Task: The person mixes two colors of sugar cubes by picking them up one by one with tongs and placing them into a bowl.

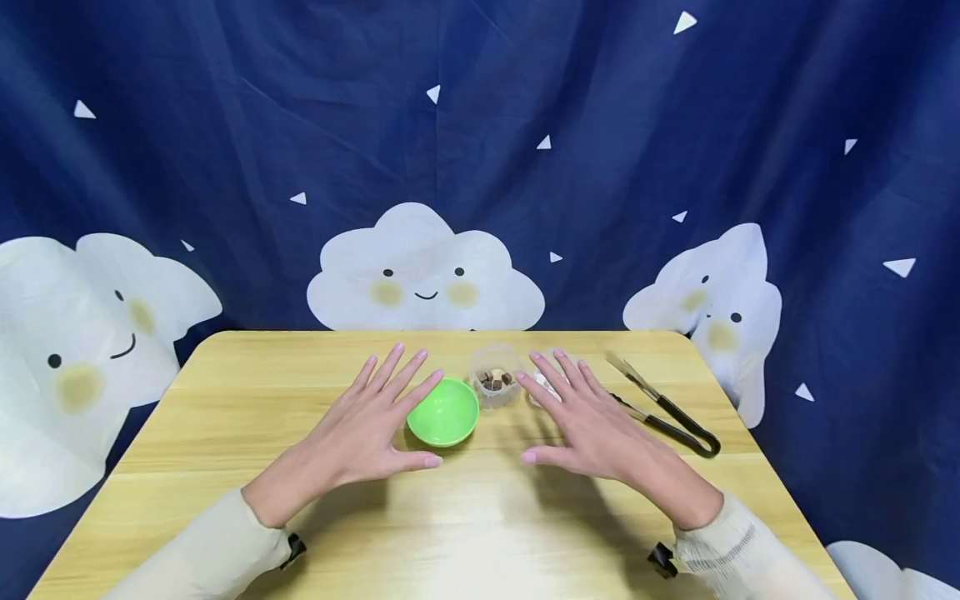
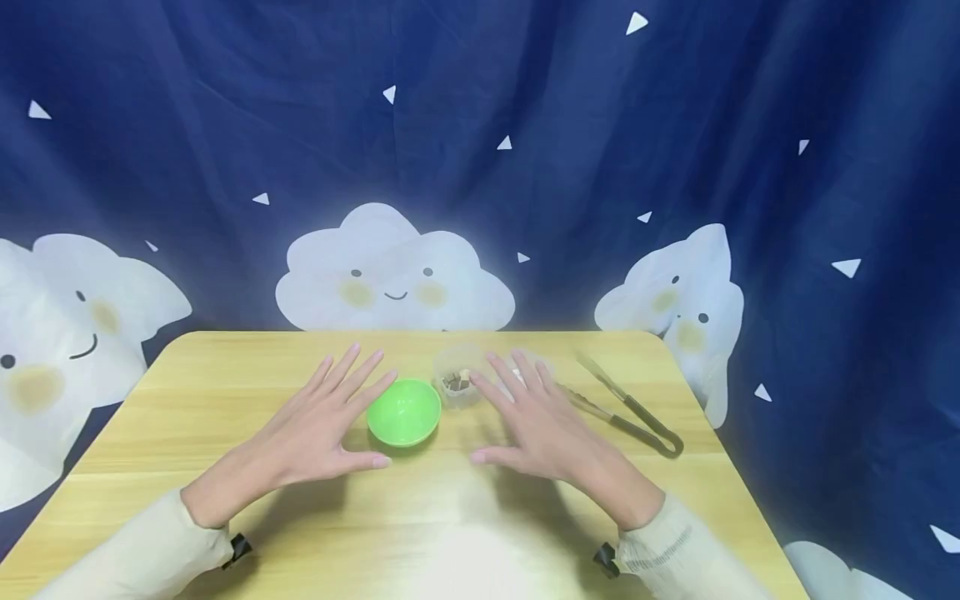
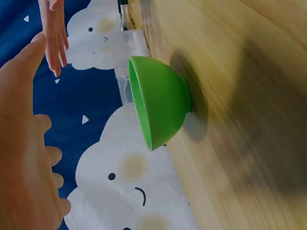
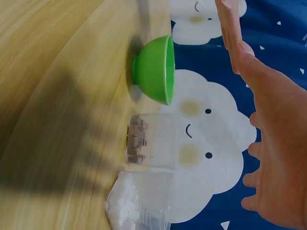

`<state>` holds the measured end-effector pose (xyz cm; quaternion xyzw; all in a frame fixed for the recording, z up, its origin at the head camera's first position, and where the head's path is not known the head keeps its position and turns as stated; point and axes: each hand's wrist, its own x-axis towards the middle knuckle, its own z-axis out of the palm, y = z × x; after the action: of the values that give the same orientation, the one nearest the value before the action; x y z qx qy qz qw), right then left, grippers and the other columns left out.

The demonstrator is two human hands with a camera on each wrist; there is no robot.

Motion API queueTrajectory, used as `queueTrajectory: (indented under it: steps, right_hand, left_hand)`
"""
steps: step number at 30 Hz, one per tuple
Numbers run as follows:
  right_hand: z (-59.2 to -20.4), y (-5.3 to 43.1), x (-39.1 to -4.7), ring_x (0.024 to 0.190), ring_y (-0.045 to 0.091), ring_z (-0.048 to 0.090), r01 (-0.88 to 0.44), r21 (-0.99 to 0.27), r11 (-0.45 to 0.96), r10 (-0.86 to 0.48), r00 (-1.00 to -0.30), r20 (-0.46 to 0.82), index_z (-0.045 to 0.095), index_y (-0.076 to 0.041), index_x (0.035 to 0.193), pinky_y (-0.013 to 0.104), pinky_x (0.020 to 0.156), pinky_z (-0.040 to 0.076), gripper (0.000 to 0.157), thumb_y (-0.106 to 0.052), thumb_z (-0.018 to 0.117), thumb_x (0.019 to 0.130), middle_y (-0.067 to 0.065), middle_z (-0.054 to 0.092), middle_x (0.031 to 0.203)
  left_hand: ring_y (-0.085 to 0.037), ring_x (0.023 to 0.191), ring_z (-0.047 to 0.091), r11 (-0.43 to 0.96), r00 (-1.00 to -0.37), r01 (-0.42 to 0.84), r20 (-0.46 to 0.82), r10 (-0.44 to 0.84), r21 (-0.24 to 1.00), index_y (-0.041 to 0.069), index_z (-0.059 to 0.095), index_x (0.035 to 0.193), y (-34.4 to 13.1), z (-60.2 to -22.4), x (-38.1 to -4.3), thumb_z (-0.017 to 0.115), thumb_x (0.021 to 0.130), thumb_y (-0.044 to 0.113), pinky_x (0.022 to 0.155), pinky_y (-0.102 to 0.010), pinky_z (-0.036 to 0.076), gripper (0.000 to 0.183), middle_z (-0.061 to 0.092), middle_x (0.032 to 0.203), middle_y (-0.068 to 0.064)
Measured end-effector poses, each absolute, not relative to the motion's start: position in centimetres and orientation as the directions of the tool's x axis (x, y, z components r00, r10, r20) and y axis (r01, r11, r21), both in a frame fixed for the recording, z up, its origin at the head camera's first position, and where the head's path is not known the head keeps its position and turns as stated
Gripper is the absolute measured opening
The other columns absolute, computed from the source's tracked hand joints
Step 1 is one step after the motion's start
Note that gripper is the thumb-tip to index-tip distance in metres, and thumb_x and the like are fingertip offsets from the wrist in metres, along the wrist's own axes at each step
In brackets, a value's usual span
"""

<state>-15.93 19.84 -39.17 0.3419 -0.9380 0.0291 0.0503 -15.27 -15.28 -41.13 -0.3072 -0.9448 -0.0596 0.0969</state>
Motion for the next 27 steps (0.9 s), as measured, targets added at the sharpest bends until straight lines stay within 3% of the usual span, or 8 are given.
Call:
queueTrajectory:
  steps: [15,27]
  right_hand:
    - [-39.4,21.2,-16.2,0.162,0.043,0.007,-0.614,-0.042,0.788,-0.605,-0.786,0.123,0.022,-0.021,0.167,0.066,0.128,0.017,0.104,-0.079,0.056,0.089,0.011,0.01,0.176]
    - [-39.7,22.4,-16.4,0.161,0.045,0.012,-0.571,-0.085,0.817,-0.554,-0.817,0.161,0.022,-0.023,0.167,0.068,0.126,0.019,0.106,-0.077,0.063,0.086,0.013,0.018,0.175]
  left_hand:
    - [-0.036,0.163,0.007,0.813,-0.805,0.578,0.22,0.552,0.073,0.027,0.021,0.167,-15.3,-42.0,-15.8,0.048,0.083,0.091,0.13,-0.061,0.016,0.109,0.011,0.176,-0.006]
    - [-0.037,0.163,0.011,0.821,-0.813,0.565,0.225,0.537,0.08,0.023,0.019,0.168,-15.4,-43.1,-16.1,0.049,0.082,0.09,0.13,-0.06,0.018,0.113,0.015,0.175,-0.009]
